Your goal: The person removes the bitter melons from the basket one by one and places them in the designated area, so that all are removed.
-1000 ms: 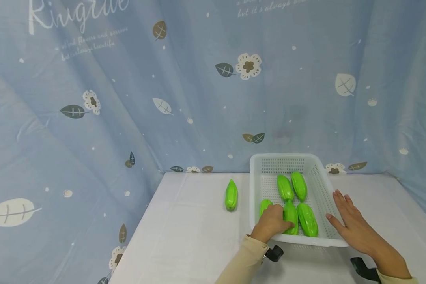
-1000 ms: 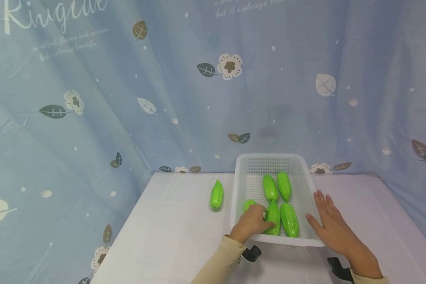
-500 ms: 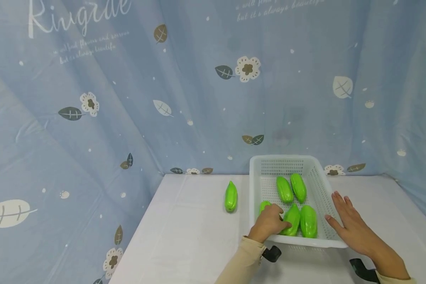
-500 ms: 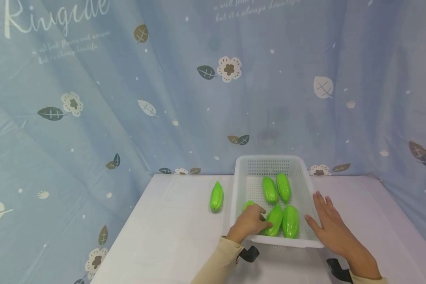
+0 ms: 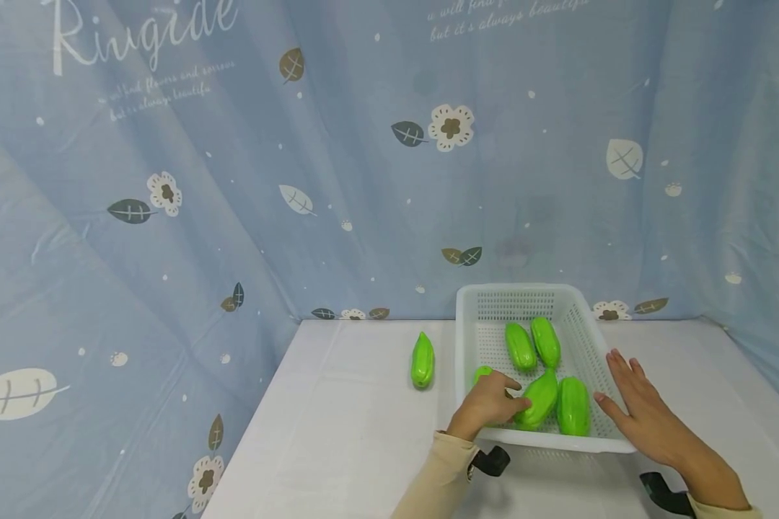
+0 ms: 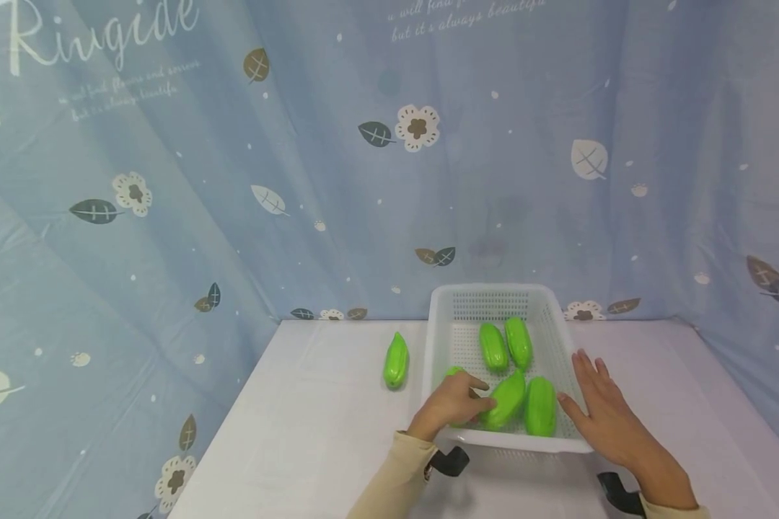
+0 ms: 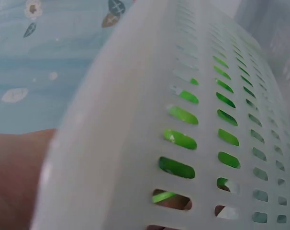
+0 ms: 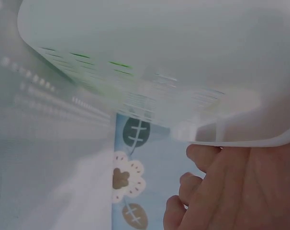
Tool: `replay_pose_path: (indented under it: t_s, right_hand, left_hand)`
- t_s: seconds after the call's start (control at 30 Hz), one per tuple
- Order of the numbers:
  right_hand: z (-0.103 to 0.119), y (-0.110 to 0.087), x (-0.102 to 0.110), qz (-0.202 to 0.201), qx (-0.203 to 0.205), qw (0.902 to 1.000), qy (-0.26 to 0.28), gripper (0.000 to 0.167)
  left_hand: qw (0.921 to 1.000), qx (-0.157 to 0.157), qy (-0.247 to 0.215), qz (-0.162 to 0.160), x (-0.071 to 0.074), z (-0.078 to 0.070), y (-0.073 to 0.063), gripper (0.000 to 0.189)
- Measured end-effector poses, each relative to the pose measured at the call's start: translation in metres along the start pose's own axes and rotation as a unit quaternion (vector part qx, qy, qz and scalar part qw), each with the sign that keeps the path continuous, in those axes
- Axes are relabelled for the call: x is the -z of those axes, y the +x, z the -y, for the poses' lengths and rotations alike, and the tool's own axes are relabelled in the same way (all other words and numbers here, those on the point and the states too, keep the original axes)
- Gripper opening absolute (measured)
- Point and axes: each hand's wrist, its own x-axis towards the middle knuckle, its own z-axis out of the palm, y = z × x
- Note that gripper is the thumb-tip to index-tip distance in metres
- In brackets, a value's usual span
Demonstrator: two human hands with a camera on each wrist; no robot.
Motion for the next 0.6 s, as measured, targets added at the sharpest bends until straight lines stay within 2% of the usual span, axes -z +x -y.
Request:
replay_pose_path:
  t_s: [0.17, 0.4, 0.6]
  right_hand:
    - [0.0006, -0.0001, 0.0009, 0.002, 0.002, 1.0, 0.005, 0.083]
    - [0.0006, -0.0007, 0.0004, -0.002, 0.006, 1.0, 0.005, 0.084]
    - [0.0004, -0.0011, 0.0006, -0.004, 0.008, 1.0, 0.005, 0.084]
  left_hand:
    - [0.9996, 0.0, -0.027, 0.01, 0.0032, -0.0015, -0.0028, 0.037]
    - [0.9971, 0.0, -0.077, 0.004, 0.0056, -0.0008, -0.0038, 0.034]
    - [0.9904, -0.003, -0.138, 0.012, 0.0073, 0.002, -0.003, 0.034]
